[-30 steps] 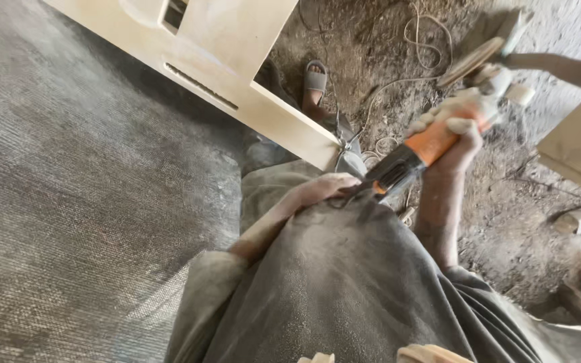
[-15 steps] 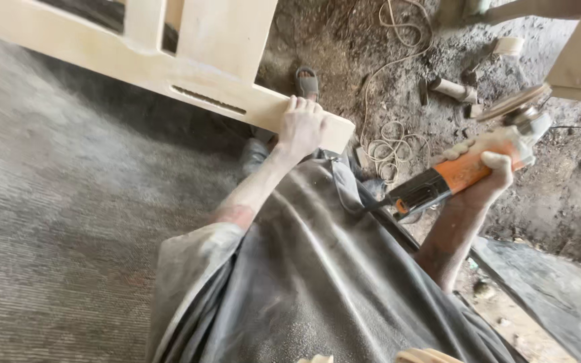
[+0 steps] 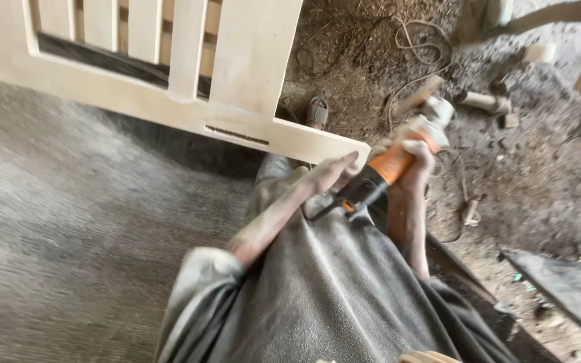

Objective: The person sands the surface of a wooden door frame using an angle grinder equipped with a sanding disc.

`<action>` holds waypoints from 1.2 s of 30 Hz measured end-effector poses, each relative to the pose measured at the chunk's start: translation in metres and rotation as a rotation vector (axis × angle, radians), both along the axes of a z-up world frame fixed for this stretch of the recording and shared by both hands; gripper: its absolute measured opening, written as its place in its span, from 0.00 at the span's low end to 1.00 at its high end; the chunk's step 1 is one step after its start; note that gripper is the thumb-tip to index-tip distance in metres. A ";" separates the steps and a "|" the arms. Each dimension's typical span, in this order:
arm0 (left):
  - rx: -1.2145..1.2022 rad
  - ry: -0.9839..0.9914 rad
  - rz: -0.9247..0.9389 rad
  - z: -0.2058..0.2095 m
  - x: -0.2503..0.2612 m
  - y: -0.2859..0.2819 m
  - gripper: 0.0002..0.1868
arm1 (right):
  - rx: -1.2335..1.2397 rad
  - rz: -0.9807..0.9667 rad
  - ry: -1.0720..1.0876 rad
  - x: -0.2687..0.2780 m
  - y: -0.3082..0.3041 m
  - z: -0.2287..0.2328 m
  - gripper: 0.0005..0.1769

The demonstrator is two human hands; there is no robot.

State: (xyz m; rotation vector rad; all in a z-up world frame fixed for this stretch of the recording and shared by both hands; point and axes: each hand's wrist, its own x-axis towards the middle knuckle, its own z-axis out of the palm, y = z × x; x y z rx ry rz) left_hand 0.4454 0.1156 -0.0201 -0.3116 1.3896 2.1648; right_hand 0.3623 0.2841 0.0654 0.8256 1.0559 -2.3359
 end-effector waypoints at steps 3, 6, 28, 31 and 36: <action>0.486 -0.350 0.045 0.019 0.005 -0.027 0.32 | -0.082 0.139 0.016 -0.009 -0.050 -0.038 0.29; 0.497 -0.709 0.061 0.038 0.005 -0.066 0.29 | -0.174 0.178 -0.201 -0.006 -0.097 -0.062 0.29; 0.296 -0.784 0.052 0.014 -0.027 -0.125 0.14 | -0.234 0.314 -0.332 -0.010 -0.164 -0.159 0.15; 0.283 -0.820 0.081 0.017 -0.030 -0.120 0.14 | -0.291 0.293 -0.358 -0.015 -0.163 -0.157 0.15; 0.217 -0.826 0.122 0.025 -0.030 -0.117 0.15 | -0.352 0.302 -0.390 -0.017 -0.166 -0.155 0.15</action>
